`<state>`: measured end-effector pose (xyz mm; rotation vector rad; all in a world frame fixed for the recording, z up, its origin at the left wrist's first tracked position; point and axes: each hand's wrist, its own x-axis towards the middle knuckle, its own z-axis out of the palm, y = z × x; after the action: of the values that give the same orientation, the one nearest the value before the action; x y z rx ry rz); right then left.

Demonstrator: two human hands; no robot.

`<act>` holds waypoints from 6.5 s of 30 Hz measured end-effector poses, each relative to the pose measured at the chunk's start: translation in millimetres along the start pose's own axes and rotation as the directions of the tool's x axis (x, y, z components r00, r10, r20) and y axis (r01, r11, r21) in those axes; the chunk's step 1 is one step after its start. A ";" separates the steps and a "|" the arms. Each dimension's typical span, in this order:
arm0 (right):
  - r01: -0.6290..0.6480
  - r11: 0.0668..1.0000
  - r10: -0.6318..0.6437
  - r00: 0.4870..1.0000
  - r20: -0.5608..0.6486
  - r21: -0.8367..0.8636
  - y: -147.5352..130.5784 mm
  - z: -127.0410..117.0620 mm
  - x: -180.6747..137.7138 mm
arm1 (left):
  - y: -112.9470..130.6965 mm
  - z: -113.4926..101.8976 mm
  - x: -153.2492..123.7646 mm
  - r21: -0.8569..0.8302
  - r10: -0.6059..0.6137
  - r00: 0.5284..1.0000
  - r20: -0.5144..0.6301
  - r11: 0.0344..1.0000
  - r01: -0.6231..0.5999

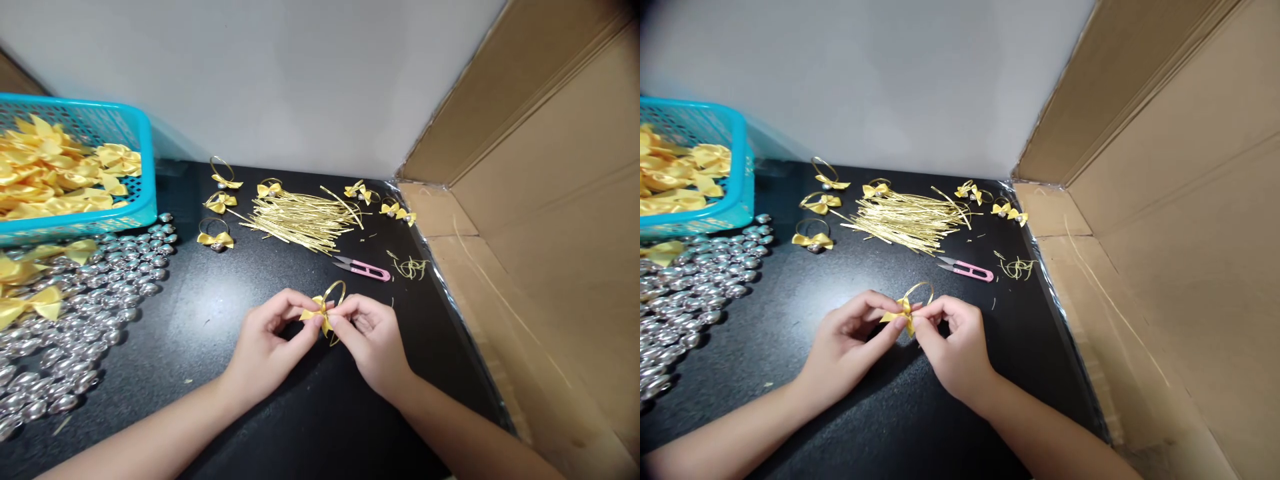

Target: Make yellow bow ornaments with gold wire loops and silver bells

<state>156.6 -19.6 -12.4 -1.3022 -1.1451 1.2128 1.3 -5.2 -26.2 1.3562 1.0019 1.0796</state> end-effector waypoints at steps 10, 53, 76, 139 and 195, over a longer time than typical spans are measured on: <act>-0.139 0.982 0.138 0.990 0.014 0.129 -1.2 -0.3 2.5 | 0.9 -0.4 0.8 -0.118 -0.097 0.995 0.008 0.988 0.097; 0.280 0.920 -0.289 0.957 0.005 -0.275 8.0 -3.8 5.1 | 1.2 -3.4 10.7 -0.321 -0.255 0.966 0.042 0.912 0.255; 0.540 0.421 -0.700 0.704 0.117 -0.729 -0.8 -5.2 3.7 | -4.9 1.3 -0.8 0.119 0.075 0.997 -0.033 0.990 -0.070; 0.228 0.949 -0.150 0.934 0.324 -0.219 -2.8 -19.2 22.9 | -7.0 1.7 8.8 -0.109 -0.117 0.983 0.139 0.985 0.133; -0.230 0.716 0.257 0.965 0.057 0.659 1.5 -33.5 44.0 | 8.8 -11.2 19.2 -0.172 -0.292 0.847 0.444 0.900 0.400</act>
<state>192.5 22.2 -16.4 -0.9207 -0.4203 1.5917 -5.2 15.5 -16.2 1.0694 0.7259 0.5890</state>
